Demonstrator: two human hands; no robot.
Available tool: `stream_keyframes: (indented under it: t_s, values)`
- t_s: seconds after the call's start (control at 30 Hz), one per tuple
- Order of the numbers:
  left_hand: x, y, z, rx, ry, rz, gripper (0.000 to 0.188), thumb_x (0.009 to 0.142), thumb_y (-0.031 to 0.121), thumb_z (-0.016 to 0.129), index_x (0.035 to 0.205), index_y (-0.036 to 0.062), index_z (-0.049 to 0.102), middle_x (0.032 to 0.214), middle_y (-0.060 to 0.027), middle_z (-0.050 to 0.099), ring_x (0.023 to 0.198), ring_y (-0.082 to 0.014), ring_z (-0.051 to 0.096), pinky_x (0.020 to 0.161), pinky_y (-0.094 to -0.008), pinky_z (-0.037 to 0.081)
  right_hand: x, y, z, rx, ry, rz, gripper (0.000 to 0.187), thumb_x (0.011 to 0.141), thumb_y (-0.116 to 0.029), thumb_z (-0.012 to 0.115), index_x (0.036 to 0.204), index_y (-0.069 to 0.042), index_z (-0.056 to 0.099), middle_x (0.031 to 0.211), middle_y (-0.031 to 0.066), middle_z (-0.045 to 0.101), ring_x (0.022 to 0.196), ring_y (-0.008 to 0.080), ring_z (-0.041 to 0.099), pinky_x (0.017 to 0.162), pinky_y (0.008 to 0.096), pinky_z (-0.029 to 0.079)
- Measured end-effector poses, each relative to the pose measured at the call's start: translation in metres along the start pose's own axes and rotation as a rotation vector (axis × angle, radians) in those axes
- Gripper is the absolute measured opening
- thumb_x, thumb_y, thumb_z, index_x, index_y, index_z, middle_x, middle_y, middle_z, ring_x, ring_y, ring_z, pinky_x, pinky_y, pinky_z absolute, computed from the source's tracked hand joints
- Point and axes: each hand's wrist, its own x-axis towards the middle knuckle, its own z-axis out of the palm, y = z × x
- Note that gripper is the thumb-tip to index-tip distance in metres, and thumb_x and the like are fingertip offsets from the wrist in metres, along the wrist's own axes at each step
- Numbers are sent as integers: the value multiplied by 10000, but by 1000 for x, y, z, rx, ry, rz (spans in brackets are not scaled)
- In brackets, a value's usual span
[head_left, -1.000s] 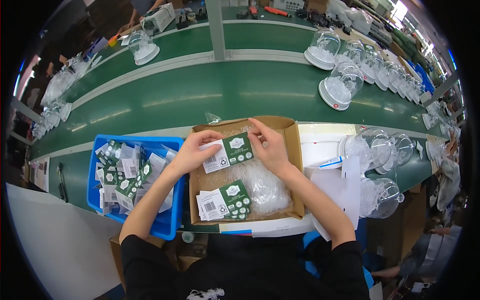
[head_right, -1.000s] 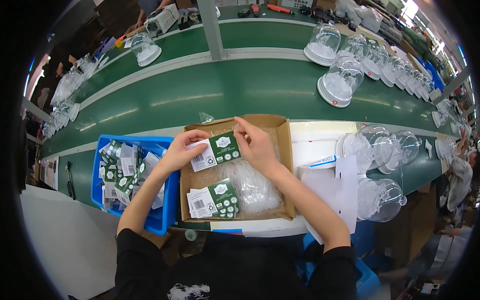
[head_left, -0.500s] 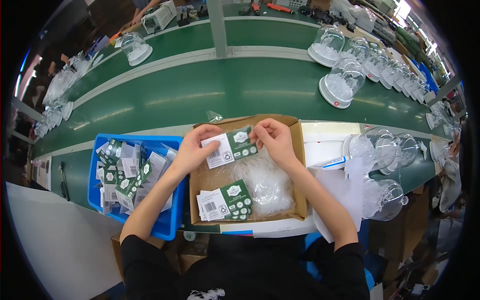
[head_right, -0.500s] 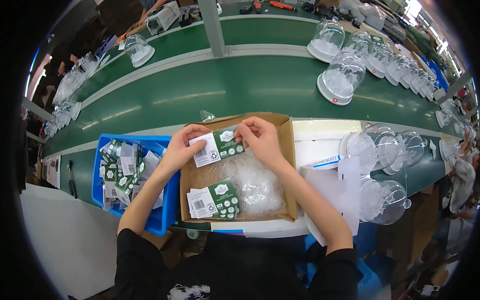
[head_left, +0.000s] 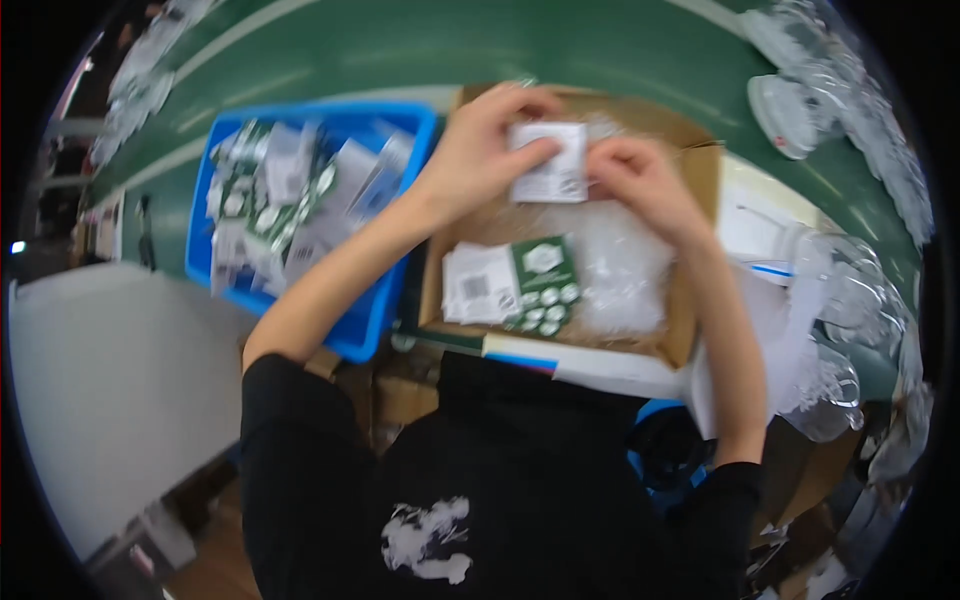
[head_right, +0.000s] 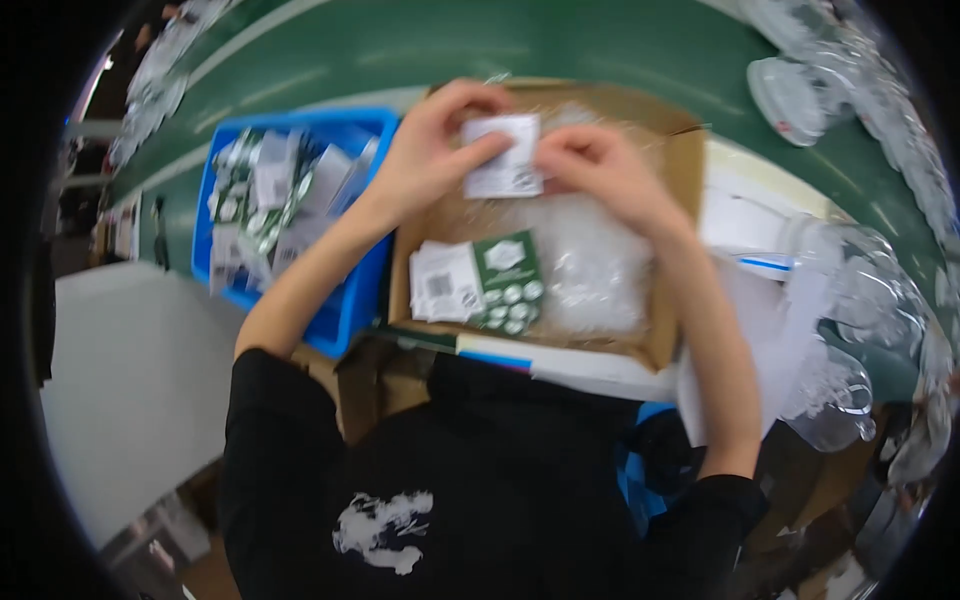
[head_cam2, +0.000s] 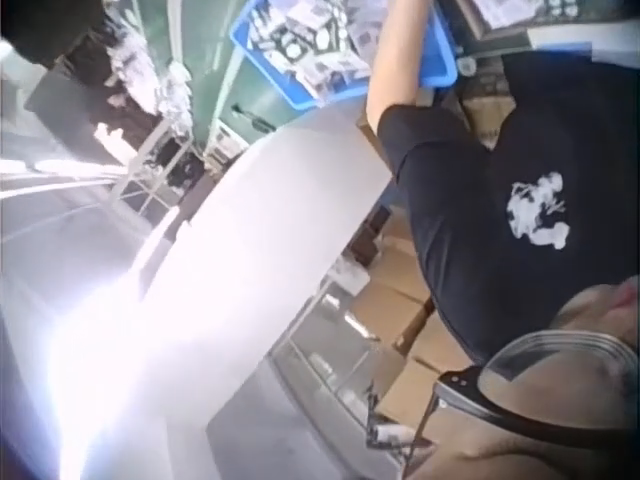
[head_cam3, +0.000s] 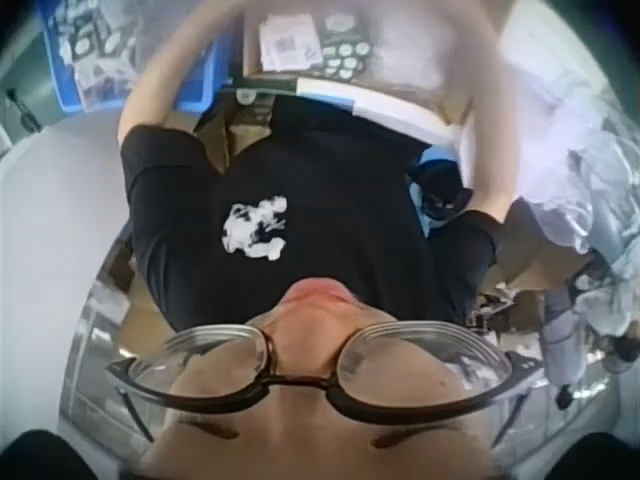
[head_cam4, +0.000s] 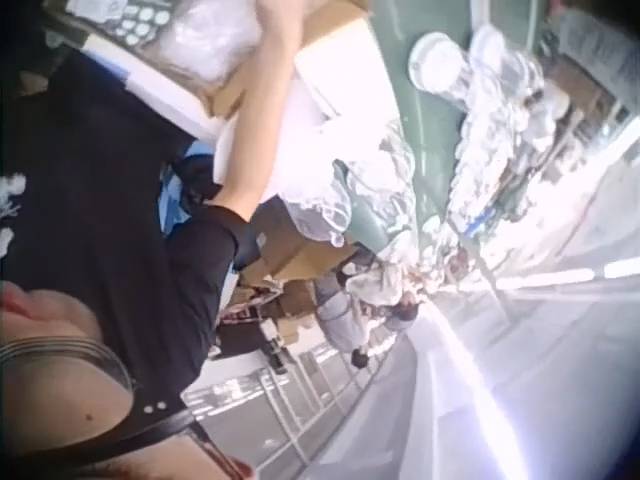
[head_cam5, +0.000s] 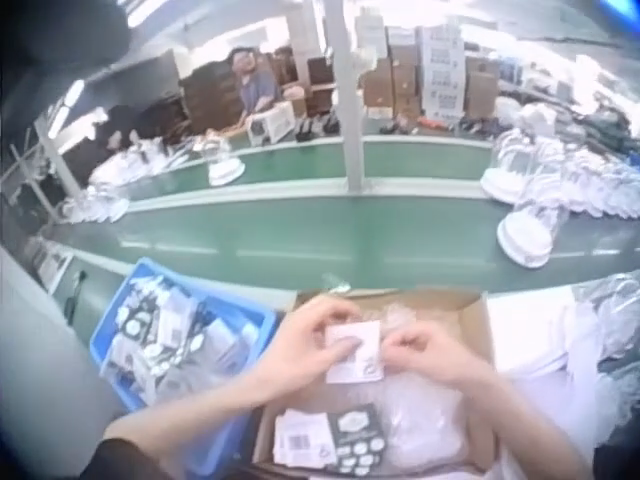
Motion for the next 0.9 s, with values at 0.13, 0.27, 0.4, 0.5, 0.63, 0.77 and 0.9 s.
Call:
stream_keyframes:
  t_s: [0.13, 0.27, 0.4, 0.5, 0.63, 0.77, 0.9]
  values:
    - [3, 4, 3, 32, -45, 33, 288, 835, 146, 698, 1084, 17, 632, 1015, -74, 661, 902, -140, 625, 785, -292, 509, 2, 5, -11, 225, -72, -14, 188, 939, -212, 605, 972, -29, 635, 1006, 38, 631, 918, 133, 619, 798, 291, 541]
    - [-5, 0, 1, 40, -54, -81, 227, 864, 122, 667, 1056, 7, 631, 965, -75, 666, 833, -119, 631, 709, -252, 523, 8, 8, -3, 231, -14, -52, 195, 952, -217, 585, 985, -29, 628, 1015, 46, 636, 983, 144, 600, 849, 322, 515]
    - [-5, -6, 4, 53, -41, 85, 183, 850, 79, 602, 1016, 3, 599, 903, -61, 643, 857, -143, 624, 758, -286, 512, 10, 10, -23, 347, 68, -111, 198, 969, -215, 560, 1019, -35, 623, 914, 23, 612, 805, 93, 554, 696, 264, 478]
    - [-12, 4, 7, 87, -200, 120, 164, 810, 95, 550, 929, 1, 609, 848, -110, 646, 815, -210, 633, 769, -306, 509, 3, 9, -19, 350, 136, -87, 197, 972, -212, 554, 1025, -33, 619, 892, 24, 618, 754, 94, 565, 651, 247, 477]
    - [-15, 9, 8, 140, -258, 119, 153, 820, 127, 569, 857, -7, 632, 721, -126, 637, 692, -237, 624, 690, -321, 506, 6, -1, -8, 152, 197, -71, 181, 973, -197, 549, 1021, -39, 622, 870, 25, 623, 715, 94, 572, 628, 236, 479]
    - [-12, 7, 8, 141, -118, 119, 188, 863, 186, 602, 859, 3, 644, 699, -120, 640, 629, -216, 615, 615, -311, 491, 5, 1, -8, 161, 208, -85, 165, 969, -184, 554, 1004, -37, 620, 861, 24, 621, 717, 93, 569, 628, 237, 474]
    - [-11, 8, 4, 138, -56, -12, 260, 892, 242, 613, 957, -9, 614, 717, -112, 665, 626, -173, 623, 604, -292, 495, 5, 1, -15, 155, 254, -97, 161, 964, -187, 562, 975, -35, 612, 852, 19, 612, 708, 90, 556, 623, 229, 455]
